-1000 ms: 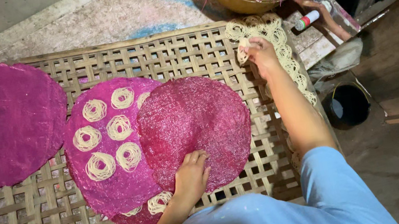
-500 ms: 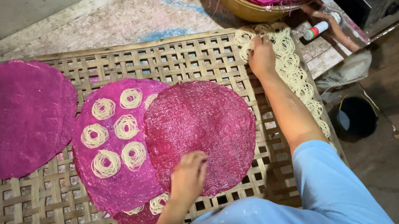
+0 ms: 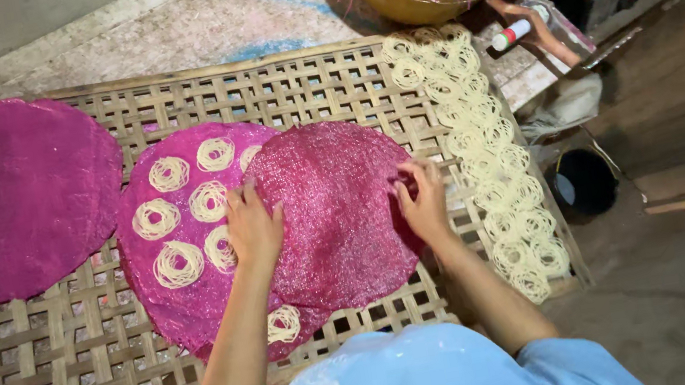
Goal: The person picks up dried noodle nests one at a time from a bamboo rack and places them in a spaced pattern onto round pink-dyed rice paper sheets, occasionally lifting and repositioning a sheet to reach empty spots.
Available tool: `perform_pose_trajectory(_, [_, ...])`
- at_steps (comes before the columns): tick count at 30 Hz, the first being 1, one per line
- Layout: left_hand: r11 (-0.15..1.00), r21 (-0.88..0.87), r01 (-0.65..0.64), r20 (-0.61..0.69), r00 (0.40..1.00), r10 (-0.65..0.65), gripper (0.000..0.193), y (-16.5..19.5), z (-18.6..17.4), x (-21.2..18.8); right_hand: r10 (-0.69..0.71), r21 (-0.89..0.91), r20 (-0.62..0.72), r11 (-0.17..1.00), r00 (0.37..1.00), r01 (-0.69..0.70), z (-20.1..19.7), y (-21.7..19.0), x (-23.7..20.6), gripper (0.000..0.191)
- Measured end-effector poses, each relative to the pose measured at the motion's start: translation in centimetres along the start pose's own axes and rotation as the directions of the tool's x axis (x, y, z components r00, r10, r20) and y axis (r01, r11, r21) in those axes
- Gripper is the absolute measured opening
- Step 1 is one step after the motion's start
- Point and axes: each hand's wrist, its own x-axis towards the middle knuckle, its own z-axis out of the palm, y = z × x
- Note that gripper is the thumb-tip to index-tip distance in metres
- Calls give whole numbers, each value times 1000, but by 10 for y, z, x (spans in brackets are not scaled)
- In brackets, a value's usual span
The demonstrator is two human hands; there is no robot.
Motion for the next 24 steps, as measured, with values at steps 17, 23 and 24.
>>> perform_pose_trajectory(17, [817,-488,-308,-74,947,313,32,-111,-80,0,34,164,-63,986,997,-23,47,-146,-128,24])
perform_pose_trajectory(23, [805,-588,79,17,996,-86,60,-243,-207,25,-53,-27,-132,998,990,50,83,-169,-143,19])
perform_pose_trajectory(24, [672,-631,-388,-308,920,241,68,-276,-236,27,-42,-15,-136,999,990,40,86,-170,-146,19])
